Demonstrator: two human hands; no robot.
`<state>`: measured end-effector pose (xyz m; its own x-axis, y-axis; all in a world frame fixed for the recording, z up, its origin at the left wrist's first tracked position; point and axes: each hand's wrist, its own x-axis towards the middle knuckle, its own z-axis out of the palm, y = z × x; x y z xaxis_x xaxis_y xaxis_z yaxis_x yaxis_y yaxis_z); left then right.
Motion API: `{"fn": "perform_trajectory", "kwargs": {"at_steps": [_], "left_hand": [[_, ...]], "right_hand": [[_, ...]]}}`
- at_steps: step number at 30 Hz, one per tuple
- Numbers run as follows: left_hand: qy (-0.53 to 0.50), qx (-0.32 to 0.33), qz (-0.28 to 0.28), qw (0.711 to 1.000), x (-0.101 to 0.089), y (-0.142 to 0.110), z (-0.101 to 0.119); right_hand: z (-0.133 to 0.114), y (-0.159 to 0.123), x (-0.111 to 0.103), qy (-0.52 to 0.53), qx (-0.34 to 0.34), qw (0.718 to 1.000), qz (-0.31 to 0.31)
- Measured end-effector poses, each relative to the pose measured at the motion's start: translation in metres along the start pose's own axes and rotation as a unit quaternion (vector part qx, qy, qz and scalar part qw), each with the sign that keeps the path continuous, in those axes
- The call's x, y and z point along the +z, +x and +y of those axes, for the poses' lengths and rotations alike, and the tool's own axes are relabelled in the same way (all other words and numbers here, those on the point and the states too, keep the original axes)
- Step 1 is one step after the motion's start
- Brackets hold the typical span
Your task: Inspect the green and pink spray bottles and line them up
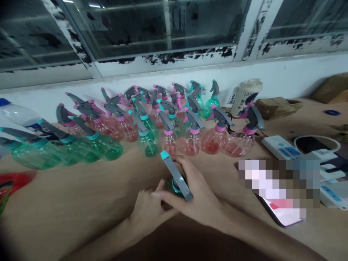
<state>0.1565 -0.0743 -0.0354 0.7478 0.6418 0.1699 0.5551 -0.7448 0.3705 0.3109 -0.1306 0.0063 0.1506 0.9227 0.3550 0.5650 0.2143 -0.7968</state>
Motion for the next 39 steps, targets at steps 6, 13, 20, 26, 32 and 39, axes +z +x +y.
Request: {"fn": "perform_trajectory", "kwargs": {"at_steps": [6,13,20,26,32,39], "left_hand": [[-0.041,0.062,-0.043,0.996,0.000,0.002,-0.009],[-0.051,0.049,0.008,0.997,-0.006,-0.007,-0.052],[0.029,0.023,0.100,0.994,-0.002,0.000,-0.092],[0.067,0.014,0.092,0.993,0.000,0.003,-0.097],[0.117,0.019,0.072,0.990,0.002,0.002,-0.095],[0.149,0.028,0.069,0.986,0.003,0.002,-0.099]], "right_hand": [[0.004,0.019,-0.006,-0.035,-0.055,0.997,0.029],[0.013,0.029,0.003,-0.043,-0.112,0.992,0.035],[0.002,0.037,-0.007,-0.076,-0.104,0.992,-0.007],[0.016,0.031,-0.001,-0.041,-0.113,0.993,0.000],[0.014,0.030,-0.001,-0.020,-0.100,0.995,0.004],[0.015,0.030,0.000,-0.007,-0.078,0.997,-0.015]]}}
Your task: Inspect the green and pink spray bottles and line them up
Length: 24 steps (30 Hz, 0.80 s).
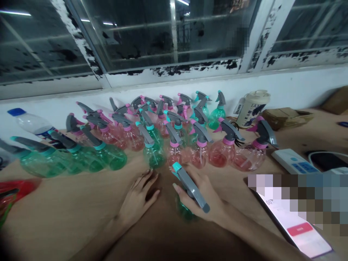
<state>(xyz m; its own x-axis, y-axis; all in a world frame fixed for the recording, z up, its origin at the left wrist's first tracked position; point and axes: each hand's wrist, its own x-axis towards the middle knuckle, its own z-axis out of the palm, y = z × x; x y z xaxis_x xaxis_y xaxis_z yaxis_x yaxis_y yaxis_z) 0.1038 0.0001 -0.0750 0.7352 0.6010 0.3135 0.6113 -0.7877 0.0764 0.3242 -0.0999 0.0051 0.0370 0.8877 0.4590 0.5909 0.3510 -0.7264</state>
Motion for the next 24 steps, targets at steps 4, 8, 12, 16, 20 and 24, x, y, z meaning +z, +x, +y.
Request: {"fn": "perform_trajectory", "kwargs": {"at_steps": [4,8,12,16,20,24], "left_hand": [[0.008,0.012,0.000,1.000,0.001,0.000,0.000],[0.006,0.030,0.001,1.000,0.001,0.001,0.003],[0.013,0.042,-0.001,0.999,0.003,0.002,0.004],[0.020,0.043,0.000,0.999,0.006,0.002,0.003],[0.023,0.047,0.000,0.999,0.006,0.002,0.002],[0.026,0.050,0.000,0.998,0.005,0.002,0.002]], "right_hand": [[-0.005,0.001,-0.001,-0.003,0.000,1.000,0.000],[-0.006,0.002,-0.002,-0.008,-0.015,1.000,0.017],[-0.002,0.007,-0.008,-0.025,-0.013,1.000,0.015],[-0.006,0.014,-0.020,-0.081,0.007,0.997,0.020],[-0.012,0.018,-0.026,-0.108,0.013,0.993,0.040],[-0.009,0.015,-0.021,-0.077,0.024,0.995,0.063]]}}
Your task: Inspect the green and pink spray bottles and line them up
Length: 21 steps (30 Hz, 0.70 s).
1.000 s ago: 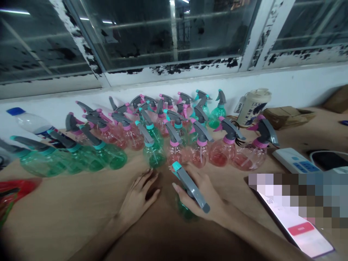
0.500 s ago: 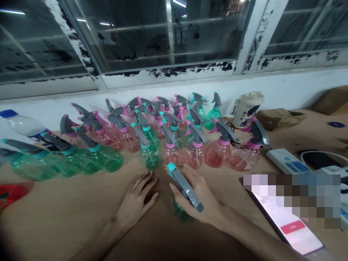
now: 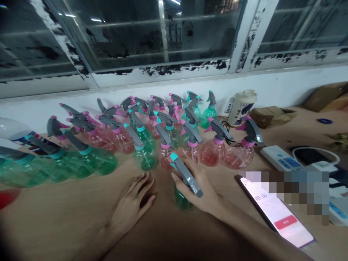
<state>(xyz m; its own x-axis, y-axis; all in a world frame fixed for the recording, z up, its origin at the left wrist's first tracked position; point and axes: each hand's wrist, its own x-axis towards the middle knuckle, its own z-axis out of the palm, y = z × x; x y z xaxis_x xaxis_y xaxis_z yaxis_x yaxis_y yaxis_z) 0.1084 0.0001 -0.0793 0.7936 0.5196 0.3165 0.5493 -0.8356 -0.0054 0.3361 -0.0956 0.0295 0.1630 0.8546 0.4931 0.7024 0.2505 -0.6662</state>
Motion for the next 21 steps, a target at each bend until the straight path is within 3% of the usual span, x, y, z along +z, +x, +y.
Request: {"fn": "perform_trajectory", "kwargs": {"at_steps": [8,21], "left_hand": [[-0.005,-0.006,-0.001,1.000,0.0020,-0.0007,-0.0013],[-0.026,-0.012,-0.011,1.000,0.0006,0.0000,-0.0006]], "right_hand": [[0.0055,-0.0038,0.0080,0.039,0.013,0.999,0.000],[0.0087,-0.0074,0.0068,0.079,-0.027,0.996,-0.022]]}}
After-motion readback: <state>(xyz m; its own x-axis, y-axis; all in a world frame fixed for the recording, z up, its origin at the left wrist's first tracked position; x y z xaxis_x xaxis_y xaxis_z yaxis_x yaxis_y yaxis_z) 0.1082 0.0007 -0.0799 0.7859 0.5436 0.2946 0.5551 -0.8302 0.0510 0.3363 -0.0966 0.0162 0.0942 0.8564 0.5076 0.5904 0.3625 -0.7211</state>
